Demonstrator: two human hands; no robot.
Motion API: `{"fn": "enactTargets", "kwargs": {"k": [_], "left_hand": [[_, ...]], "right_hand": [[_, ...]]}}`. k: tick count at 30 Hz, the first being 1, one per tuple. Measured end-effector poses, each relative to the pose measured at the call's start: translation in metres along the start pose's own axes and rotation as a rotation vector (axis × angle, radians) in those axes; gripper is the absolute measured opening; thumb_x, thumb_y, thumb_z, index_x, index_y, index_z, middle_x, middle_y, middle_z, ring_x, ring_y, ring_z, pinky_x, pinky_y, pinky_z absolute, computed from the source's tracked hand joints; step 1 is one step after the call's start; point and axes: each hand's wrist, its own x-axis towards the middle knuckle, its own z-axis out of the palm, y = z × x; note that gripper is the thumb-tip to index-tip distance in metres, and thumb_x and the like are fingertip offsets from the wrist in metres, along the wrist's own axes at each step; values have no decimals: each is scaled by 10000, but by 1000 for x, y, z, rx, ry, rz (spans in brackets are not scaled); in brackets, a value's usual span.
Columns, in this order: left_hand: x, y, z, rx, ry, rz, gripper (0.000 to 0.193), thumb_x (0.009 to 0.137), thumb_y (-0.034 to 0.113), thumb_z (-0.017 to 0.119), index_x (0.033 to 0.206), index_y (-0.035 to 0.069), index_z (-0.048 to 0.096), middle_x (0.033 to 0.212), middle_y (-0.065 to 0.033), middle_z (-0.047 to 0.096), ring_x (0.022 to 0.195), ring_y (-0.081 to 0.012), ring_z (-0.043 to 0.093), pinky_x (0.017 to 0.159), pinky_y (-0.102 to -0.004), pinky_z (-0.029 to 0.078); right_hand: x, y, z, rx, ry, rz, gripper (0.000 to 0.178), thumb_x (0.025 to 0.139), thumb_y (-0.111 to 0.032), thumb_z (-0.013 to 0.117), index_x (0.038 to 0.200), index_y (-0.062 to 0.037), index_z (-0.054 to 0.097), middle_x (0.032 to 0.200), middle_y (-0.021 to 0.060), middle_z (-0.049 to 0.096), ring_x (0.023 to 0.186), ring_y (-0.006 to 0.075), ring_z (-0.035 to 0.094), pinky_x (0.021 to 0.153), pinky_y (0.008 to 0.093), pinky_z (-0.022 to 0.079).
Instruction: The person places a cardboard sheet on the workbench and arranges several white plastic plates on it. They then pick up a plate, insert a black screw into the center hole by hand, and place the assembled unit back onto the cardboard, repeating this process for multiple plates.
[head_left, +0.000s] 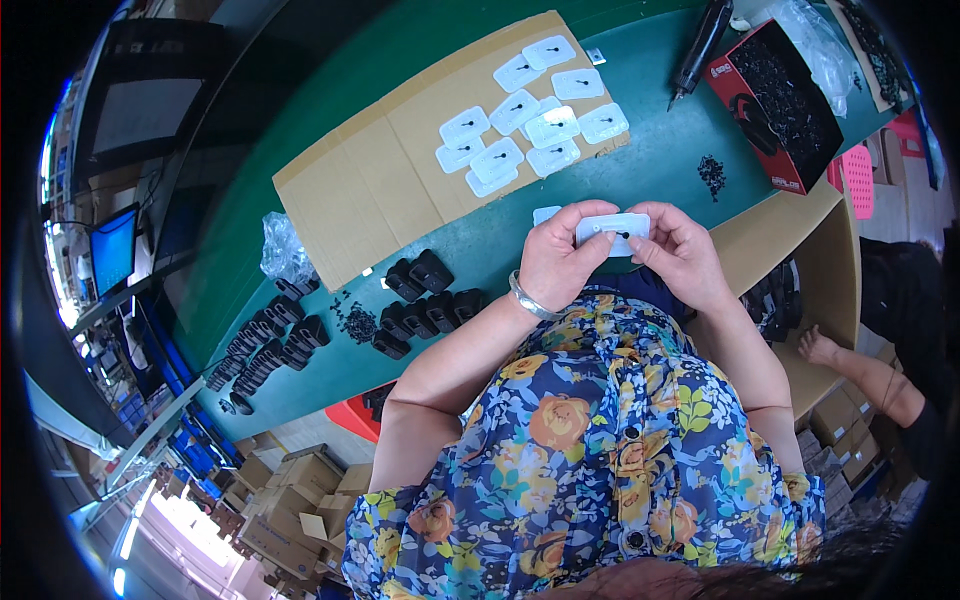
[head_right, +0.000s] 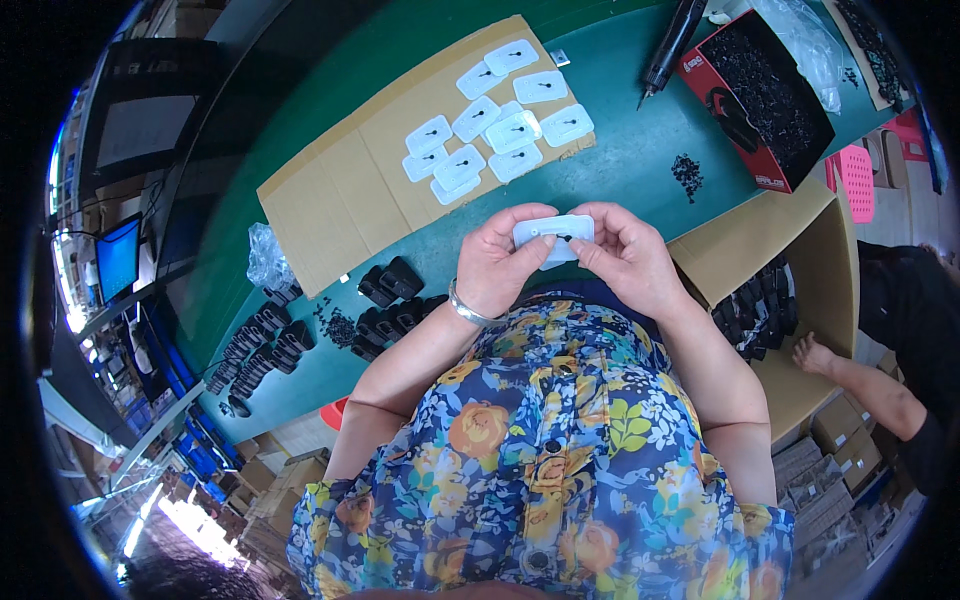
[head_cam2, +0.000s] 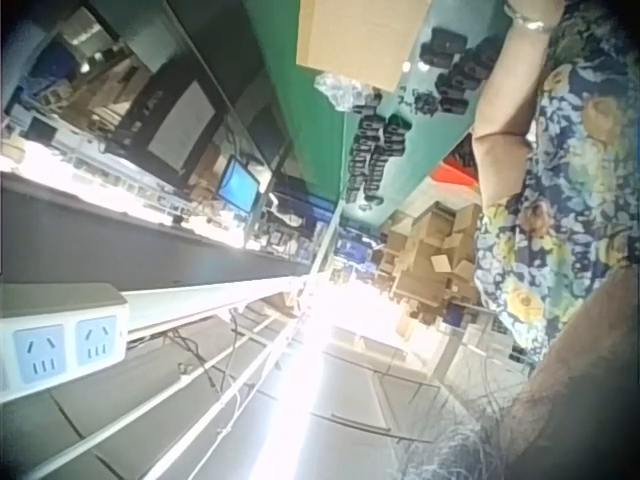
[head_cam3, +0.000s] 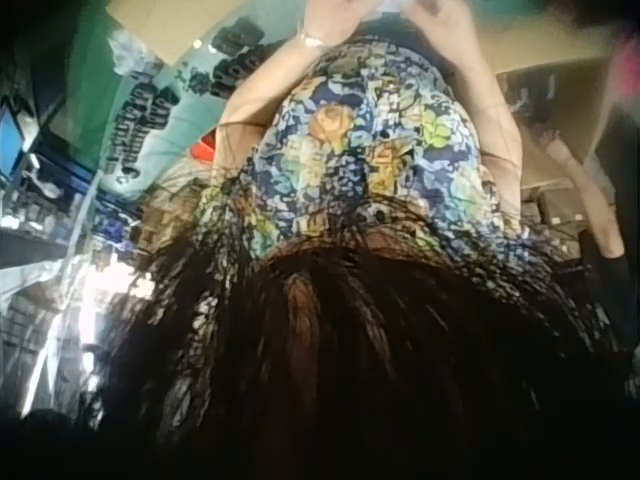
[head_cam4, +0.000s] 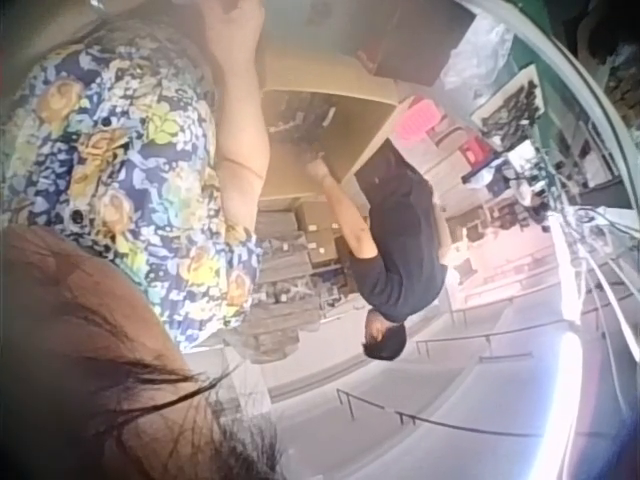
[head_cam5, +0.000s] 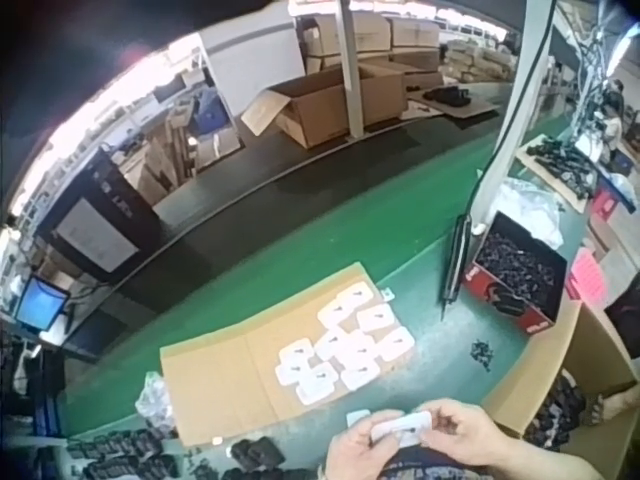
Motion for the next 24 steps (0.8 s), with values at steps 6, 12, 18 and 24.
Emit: {"fn": "enactTargets", "kwargs": {"k": [6, 12, 18, 24], "left_hand": [[-3, -6, 1, 25, 12, 17, 237, 787, 28, 576, 1024, 30, 558, 921, -22, 582, 816, -75, 539, 712, -220, 456], [4, -13, -3, -42, 48, -23, 248, 787, 30, 577, 1034, 38, 552, 903, -14, 581, 802, -77, 542, 711, -221, 457], [16, -24, -17, 386, 80, 220, 416, 702, 102, 676, 1081, 28, 520, 961, -74, 562, 905, -161, 543, 748, -287, 464], [31, -23, -40, 1072, 2, 465, 598, 573, 183, 738, 1104, 31, 507, 1019, -148, 546, 953, -315, 515, 823, -363, 429]], "right_hand": [[2, 4, -3, -46, -15, -1, 207, 796, -8, 574, 995, -8, 515, 793, -29, 525, 697, 18, 487, 611, 158, 413], [11, 14, -2, 20, -44, -29, 223, 804, -21, 568, 1021, -5, 519, 808, -18, 543, 693, 26, 497, 603, 167, 427], [34, 36, -5, 5, -11, 32, 262, 827, -48, 541, 1081, 7, 503, 868, 23, 574, 717, 56, 527, 628, 193, 462], [64, 49, 1, -12, -68, 40, 283, 830, -62, 545, 1098, 10, 494, 868, 30, 563, 718, 68, 523, 628, 202, 466]]}}
